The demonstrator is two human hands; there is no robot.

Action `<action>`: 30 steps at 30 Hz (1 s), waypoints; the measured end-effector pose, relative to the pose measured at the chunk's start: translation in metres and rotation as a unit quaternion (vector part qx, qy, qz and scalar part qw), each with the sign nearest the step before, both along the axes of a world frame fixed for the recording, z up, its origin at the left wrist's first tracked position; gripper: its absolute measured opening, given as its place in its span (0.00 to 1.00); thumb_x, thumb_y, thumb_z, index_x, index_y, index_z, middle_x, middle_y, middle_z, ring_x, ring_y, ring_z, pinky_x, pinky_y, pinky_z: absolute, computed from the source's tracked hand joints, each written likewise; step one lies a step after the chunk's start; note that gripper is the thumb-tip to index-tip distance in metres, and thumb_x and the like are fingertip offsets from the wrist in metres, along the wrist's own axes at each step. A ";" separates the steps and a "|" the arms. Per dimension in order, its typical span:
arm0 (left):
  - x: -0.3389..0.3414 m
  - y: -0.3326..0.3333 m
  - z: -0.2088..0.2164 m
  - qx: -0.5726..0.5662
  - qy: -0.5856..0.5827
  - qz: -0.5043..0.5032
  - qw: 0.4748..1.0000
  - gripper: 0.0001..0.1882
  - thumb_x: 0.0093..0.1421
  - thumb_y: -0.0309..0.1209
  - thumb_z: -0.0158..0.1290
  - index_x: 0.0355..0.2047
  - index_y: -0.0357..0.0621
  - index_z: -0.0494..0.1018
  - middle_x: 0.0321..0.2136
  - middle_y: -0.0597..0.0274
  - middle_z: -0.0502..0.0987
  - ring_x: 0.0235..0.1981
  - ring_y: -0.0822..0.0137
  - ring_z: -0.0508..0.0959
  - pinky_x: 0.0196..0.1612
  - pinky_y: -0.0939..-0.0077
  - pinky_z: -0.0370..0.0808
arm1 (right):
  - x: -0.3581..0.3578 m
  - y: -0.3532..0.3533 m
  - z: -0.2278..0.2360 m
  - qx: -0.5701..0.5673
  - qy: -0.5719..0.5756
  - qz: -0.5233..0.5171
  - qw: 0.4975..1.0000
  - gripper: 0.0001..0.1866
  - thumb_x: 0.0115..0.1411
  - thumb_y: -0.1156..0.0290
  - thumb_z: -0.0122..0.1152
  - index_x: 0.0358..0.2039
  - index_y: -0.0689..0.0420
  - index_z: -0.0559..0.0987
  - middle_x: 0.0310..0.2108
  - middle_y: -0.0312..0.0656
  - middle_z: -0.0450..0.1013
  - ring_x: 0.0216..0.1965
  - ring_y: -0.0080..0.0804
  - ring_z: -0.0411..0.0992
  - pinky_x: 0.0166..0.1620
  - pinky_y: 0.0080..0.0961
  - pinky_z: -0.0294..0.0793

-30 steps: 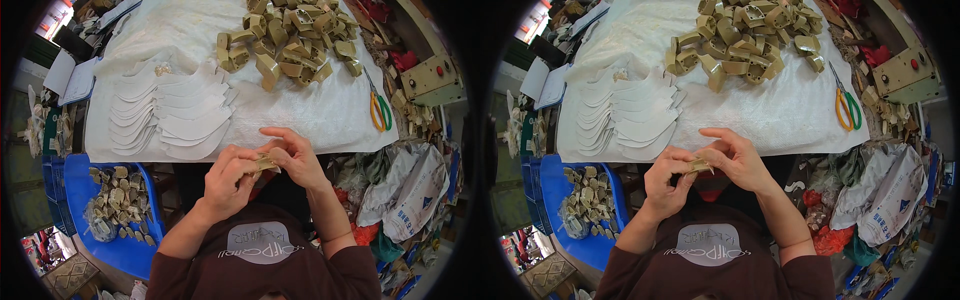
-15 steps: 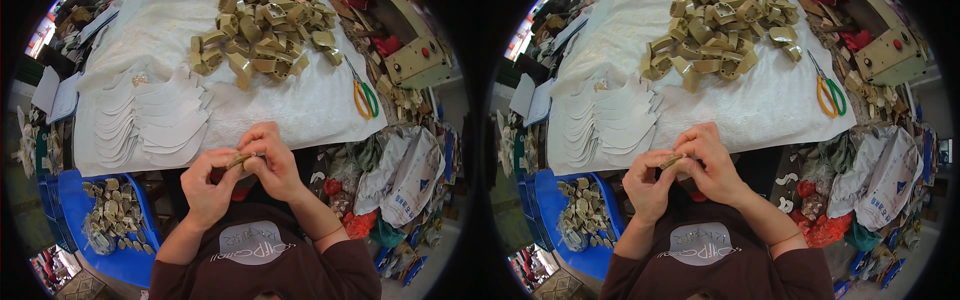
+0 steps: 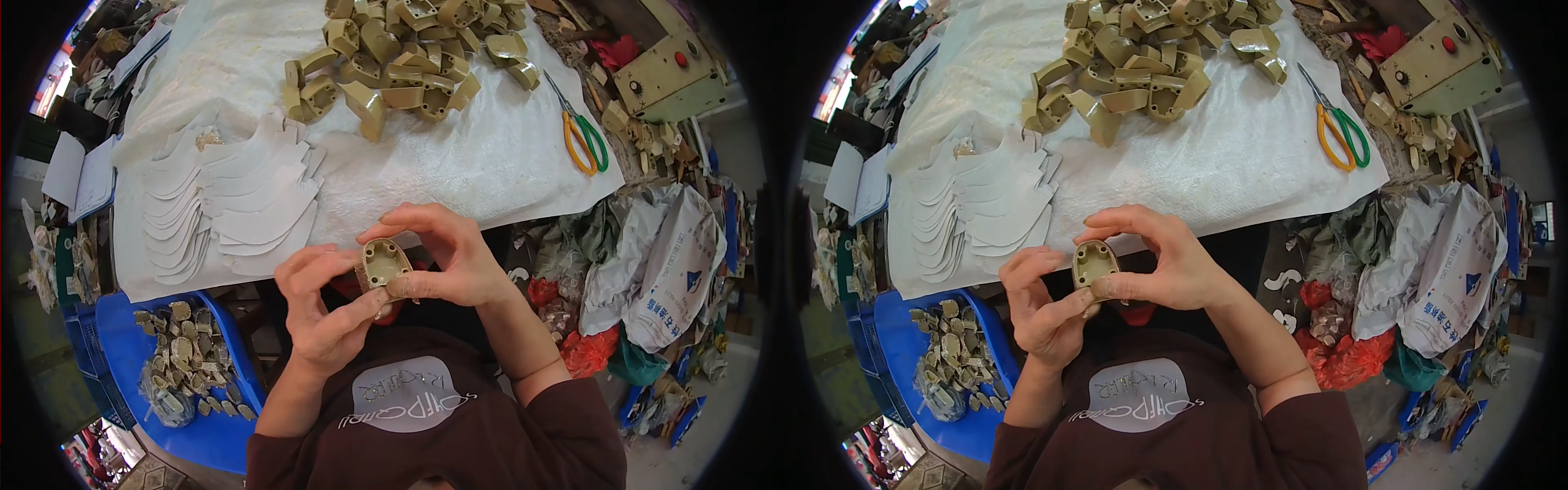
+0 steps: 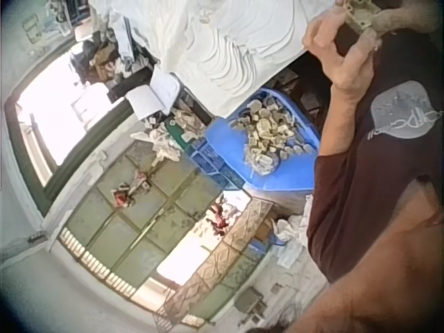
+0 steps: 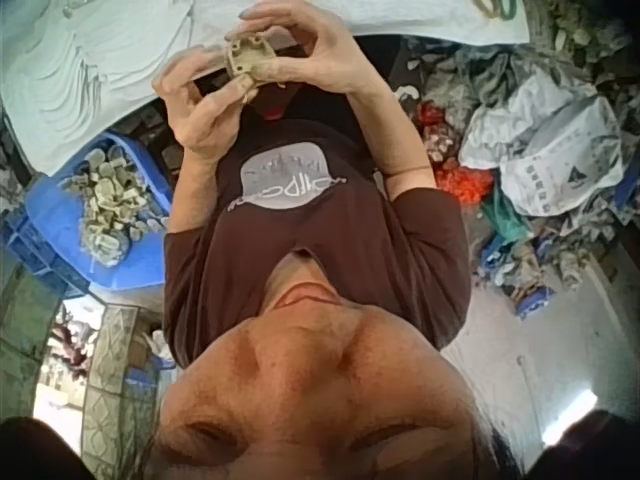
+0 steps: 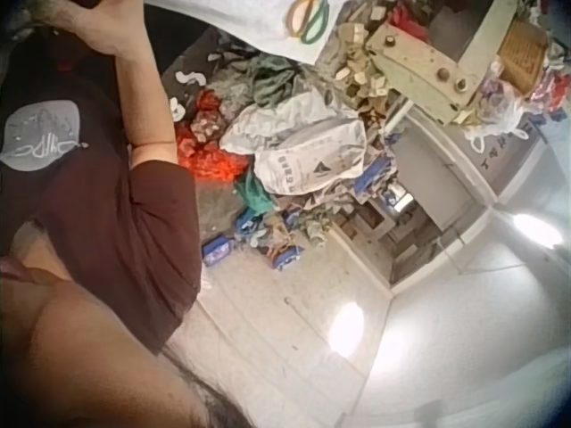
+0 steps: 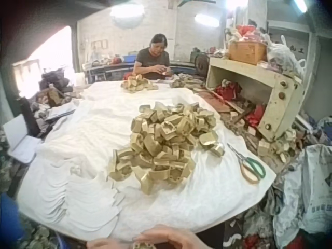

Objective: The person repeatedly picks up beige plastic components and white paper-like inserts from a table. They insert the white pieces into the plastic parts by hand, then place the assembled units into a blue bin. The process is repetitive and involves handling multiple identical items.

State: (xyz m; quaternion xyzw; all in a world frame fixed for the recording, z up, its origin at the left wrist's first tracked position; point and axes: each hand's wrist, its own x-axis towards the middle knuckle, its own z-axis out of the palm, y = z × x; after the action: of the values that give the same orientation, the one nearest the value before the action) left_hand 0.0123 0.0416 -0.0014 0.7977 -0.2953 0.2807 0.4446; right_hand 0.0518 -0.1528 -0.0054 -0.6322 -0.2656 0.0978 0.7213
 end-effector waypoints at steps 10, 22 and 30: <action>-0.002 -0.016 0.004 -0.369 0.501 -0.194 0.758 0.33 0.61 0.40 0.38 0.62 0.35 0.45 0.50 0.47 0.65 0.41 0.63 0.73 0.45 0.71 0.71 | -0.013 0.023 -0.011 0.014 -0.125 -0.075 0.989 0.36 0.40 0.69 0.75 0.52 0.55 0.69 0.45 0.41 0.72 0.46 0.38 0.68 0.48 0.31 0.69; -0.008 -0.036 0.003 -0.303 0.384 -0.123 0.864 0.44 0.62 0.61 0.33 0.63 0.35 0.45 0.49 0.51 0.64 0.48 0.65 0.69 0.46 0.75 0.69 | 0.007 0.029 0.005 0.106 0.194 0.116 0.968 0.06 0.61 0.71 0.50 0.33 0.59 0.73 0.42 0.41 0.67 0.27 0.18 0.69 0.16 0.09 0.67; -0.003 -0.031 -0.016 -0.305 0.298 -0.020 0.904 0.30 0.66 0.46 0.35 0.61 0.37 0.51 0.49 0.52 0.65 0.50 0.65 0.68 0.52 0.72 0.65 | -0.020 0.045 -0.022 0.026 -0.013 -0.036 0.999 0.19 0.66 0.61 0.44 0.52 0.57 0.70 0.47 0.42 0.67 0.51 0.32 0.61 0.55 0.31 0.58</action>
State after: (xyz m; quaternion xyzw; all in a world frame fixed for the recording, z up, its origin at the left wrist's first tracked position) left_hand 0.0090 0.0101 -0.0175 0.6635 -0.0651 0.0975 0.7389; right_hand 0.0320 -0.1080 -0.0269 -0.6233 -0.2549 0.0563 0.7371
